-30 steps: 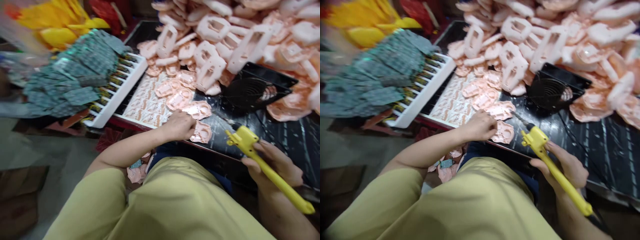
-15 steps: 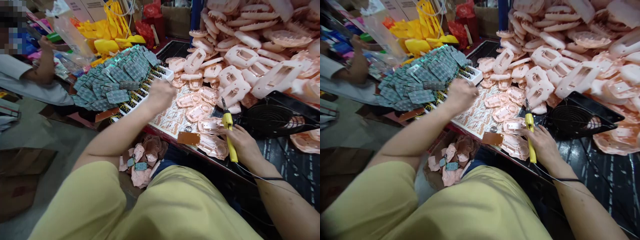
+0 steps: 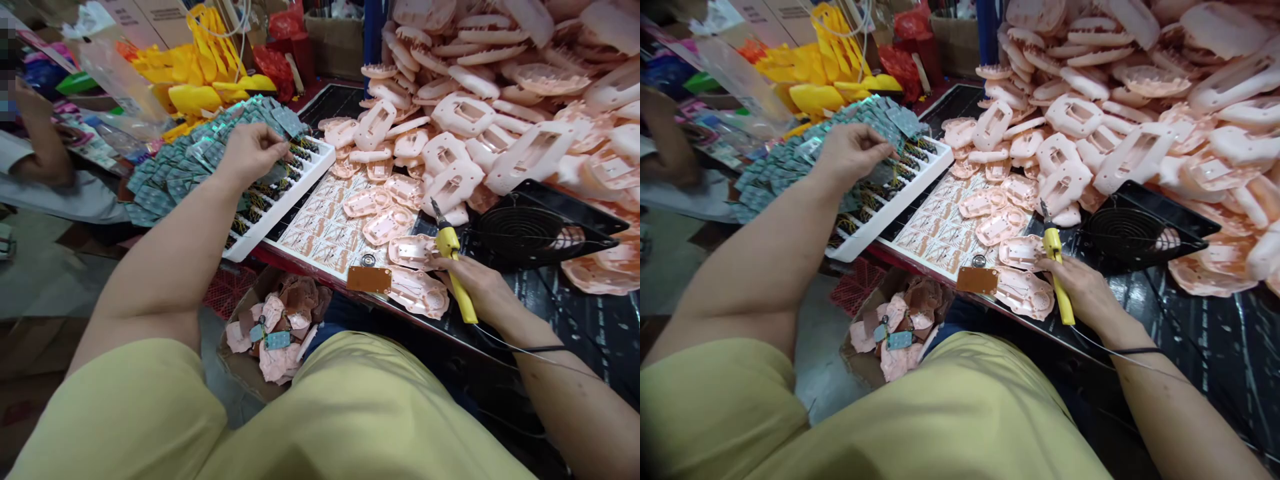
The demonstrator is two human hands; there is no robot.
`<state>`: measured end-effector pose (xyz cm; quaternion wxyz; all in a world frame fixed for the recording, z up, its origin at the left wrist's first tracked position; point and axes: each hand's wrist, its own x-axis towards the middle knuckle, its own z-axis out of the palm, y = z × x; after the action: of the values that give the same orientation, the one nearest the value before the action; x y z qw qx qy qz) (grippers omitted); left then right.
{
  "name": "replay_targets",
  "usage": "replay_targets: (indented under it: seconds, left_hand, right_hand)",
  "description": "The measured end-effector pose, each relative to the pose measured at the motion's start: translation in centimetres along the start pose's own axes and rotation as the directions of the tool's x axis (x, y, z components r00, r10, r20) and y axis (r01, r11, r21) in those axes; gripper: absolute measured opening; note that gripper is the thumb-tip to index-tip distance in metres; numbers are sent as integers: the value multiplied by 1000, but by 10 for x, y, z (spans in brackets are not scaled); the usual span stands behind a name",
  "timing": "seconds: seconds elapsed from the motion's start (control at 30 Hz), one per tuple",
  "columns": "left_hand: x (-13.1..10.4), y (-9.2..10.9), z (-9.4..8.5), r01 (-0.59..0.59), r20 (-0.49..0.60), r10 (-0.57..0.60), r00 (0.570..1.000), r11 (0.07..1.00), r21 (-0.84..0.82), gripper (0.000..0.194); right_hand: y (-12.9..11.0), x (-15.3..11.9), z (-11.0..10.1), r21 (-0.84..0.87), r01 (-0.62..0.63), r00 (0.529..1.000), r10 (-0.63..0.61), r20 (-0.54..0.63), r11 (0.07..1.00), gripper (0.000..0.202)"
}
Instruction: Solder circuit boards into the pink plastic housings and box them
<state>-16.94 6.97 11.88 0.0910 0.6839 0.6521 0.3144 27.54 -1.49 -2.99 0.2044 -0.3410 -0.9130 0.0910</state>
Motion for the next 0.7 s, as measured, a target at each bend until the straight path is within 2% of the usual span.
replay_targets:
  seconds: [0.1, 0.17, 0.23, 0.3, 0.37, 0.43, 0.5, 0.6, 0.7]
  left_hand:
    - [-2, 20, 4, -46, 47, 64, 997, 948, -314, 31]
    - [-6, 37, 17, -40, 131, 103, 986, 909, -414, 32]
    - [-12, 56, 39, -26, 238, 145, 960, 896, -443, 29]
    - [-22, 76, 67, -29, 363, 198, 911, 907, -421, 23]
    - [-34, 96, 96, -62, 512, 252, 821, 931, -359, 16]
    - [-47, 114, 123, -146, 625, 306, 719, 944, -294, 12]
    - [-59, 128, 145, -273, 664, 364, 653, 931, -242, 13]
    - [-69, 137, 166, -414, 663, 411, 626, 895, -164, 15]
    - [-73, 138, 175, -405, 662, 385, 644, 905, -132, 12]
  right_hand:
    - [-4, -2, -3, -26, -16, 1000, 16, 11, 1000, 31]
    - [-9, -5, -4, -73, -27, 1000, 26, -9, 997, 29]
    - [-17, -10, -6, -125, -37, 999, 32, -39, 992, 29]
    - [-26, -16, -8, -151, -44, 996, 32, -77, 988, 28]
    - [-37, -21, -12, -140, -59, 990, 40, -135, 988, 28]
    - [-46, -27, -18, -100, -95, 969, 70, -235, 990, 29]
    - [-55, -34, -25, -53, -136, 931, 109, -349, 989, 30]
    - [-64, -46, -34, -14, -168, 881, 143, -451, 986, 28]
    - [-68, -57, -41, 15, -151, 869, 140, -475, 988, 27]
